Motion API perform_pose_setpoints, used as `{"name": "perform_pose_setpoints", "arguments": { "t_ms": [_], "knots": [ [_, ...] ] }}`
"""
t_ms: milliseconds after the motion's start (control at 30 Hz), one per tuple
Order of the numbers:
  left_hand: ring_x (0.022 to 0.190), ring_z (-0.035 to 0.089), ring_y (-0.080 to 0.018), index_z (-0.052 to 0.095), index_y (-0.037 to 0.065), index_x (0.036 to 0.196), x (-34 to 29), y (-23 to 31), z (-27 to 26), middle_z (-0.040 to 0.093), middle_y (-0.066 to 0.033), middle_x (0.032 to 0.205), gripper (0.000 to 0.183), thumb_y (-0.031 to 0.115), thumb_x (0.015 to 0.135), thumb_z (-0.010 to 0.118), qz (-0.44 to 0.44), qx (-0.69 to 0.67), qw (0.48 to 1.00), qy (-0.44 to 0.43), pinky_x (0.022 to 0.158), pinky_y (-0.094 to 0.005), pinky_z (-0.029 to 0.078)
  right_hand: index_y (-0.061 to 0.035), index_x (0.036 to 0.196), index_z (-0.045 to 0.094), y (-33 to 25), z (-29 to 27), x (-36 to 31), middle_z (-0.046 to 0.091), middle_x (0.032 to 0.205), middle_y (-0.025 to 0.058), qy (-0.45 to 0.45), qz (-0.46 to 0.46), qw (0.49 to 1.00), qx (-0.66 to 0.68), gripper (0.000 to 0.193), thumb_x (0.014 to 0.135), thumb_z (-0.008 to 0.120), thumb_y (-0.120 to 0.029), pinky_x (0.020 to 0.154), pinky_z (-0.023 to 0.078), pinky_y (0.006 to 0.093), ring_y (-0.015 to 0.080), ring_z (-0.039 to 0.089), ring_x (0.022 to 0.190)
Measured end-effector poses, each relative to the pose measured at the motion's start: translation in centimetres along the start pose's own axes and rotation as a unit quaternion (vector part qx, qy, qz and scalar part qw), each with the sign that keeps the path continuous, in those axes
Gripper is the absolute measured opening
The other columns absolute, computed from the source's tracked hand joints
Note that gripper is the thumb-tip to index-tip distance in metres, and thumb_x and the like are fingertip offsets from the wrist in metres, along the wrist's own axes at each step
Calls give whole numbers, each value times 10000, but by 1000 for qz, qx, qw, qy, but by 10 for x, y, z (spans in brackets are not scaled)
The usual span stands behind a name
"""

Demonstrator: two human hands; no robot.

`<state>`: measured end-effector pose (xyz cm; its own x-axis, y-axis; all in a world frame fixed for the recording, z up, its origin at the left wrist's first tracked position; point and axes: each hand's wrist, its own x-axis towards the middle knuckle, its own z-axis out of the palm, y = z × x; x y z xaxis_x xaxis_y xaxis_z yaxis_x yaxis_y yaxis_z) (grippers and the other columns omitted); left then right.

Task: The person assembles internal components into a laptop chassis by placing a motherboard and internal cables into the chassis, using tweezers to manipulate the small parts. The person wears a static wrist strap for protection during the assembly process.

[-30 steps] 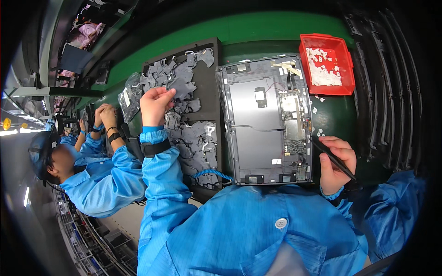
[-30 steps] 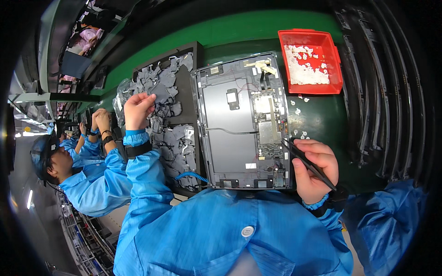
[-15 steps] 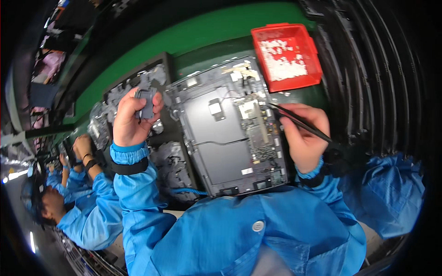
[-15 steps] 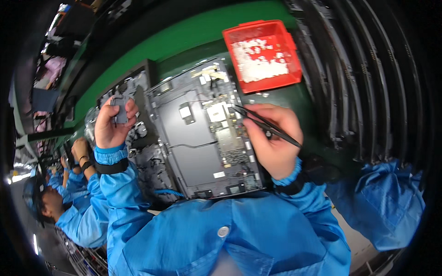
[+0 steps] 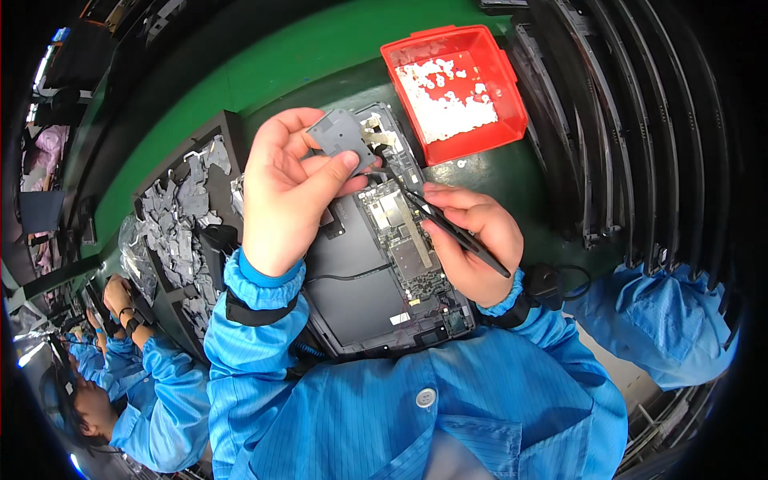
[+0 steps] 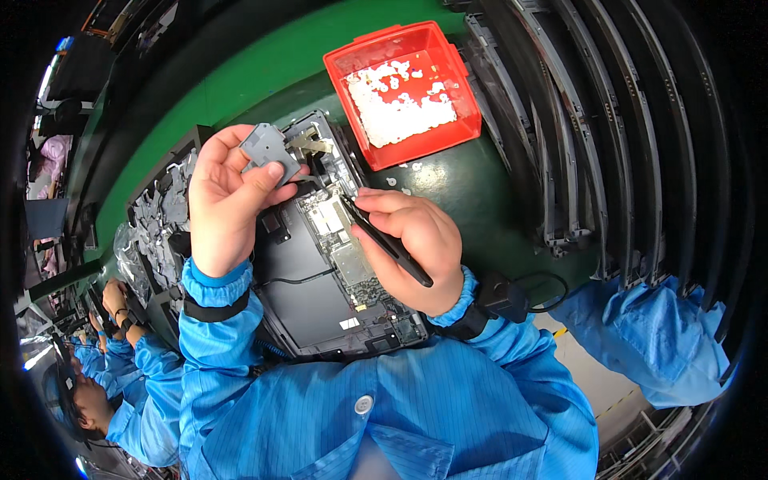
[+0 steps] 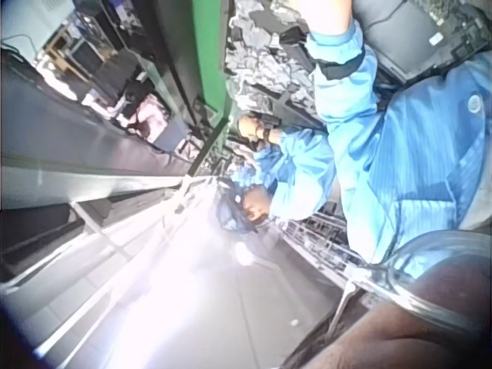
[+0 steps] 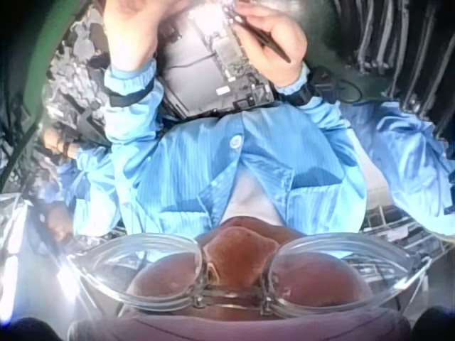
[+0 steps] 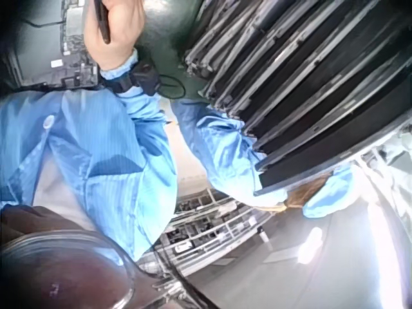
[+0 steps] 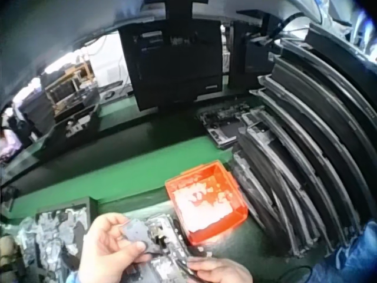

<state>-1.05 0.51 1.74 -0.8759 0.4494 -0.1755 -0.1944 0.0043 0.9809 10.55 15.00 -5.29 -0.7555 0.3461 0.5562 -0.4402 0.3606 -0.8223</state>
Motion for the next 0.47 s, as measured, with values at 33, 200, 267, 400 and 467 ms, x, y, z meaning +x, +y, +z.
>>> {"name": "perform_pose_setpoints", "arguments": {
  "t_ms": [33, 200, 267, 400, 467],
  "knots": [
    [877, 632, -229, 370, 5, 1118, 0, -1, 2, 586, -121, 1016, 347, -63, 820, 533, 3, -3, 1000, -1, 698, -264, 547, 1, 810, 493, 0, 0, 0, 636, 894, 172, -1, -4, 1000, -2, 278, 649, 705, 82, 690, 519, 342, 304, 646, 842],
    [882, 629, -221, 365, 0, 1106, -1, -10, 4, 592, -129, 991, 329, -71, 826, 523, 39, 1, 999, 0, 721, -275, 544, 0, 788, 481, -1, 1, 0, 634, 874, 178, -7, -23, 999, -25, 281, 645, 706, 89, 685, 523, 348, 312, 647, 831],
    [881, 629, -218, 367, 5, 1093, 0, -13, 4, 595, -129, 965, 313, -72, 830, 519, 43, -2, 999, 2, 724, -285, 544, 14, 826, 473, 0, 1, -2, 615, 918, 196, 7, 21, 1000, 0, 268, 680, 679, 106, 728, 525, 331, 293, 644, 855],
    [882, 629, -221, 367, 15, 1084, 1, -14, 5, 596, -138, 967, 309, -69, 831, 523, 42, 13, 999, -5, 722, -292, 544, 38, 971, 422, -4, 1, -6, 540, 1066, 219, 84, 202, 942, 254, 255, 786, 584, 108, 820, 514, 316, 259, 600, 951],
    [855, 623, -183, 338, -6, 1082, -1, -11, 7, 568, -155, 985, 332, -92, 818, 522, 35, 12, 999, -6, 715, -247, 526, 30, 958, 428, -5, 0, -3, 545, 1058, 230, 136, 264, 893, 338, 233, 794, 578, 98, 800, 524, 339, 270, 590, 988]
  ]
}}
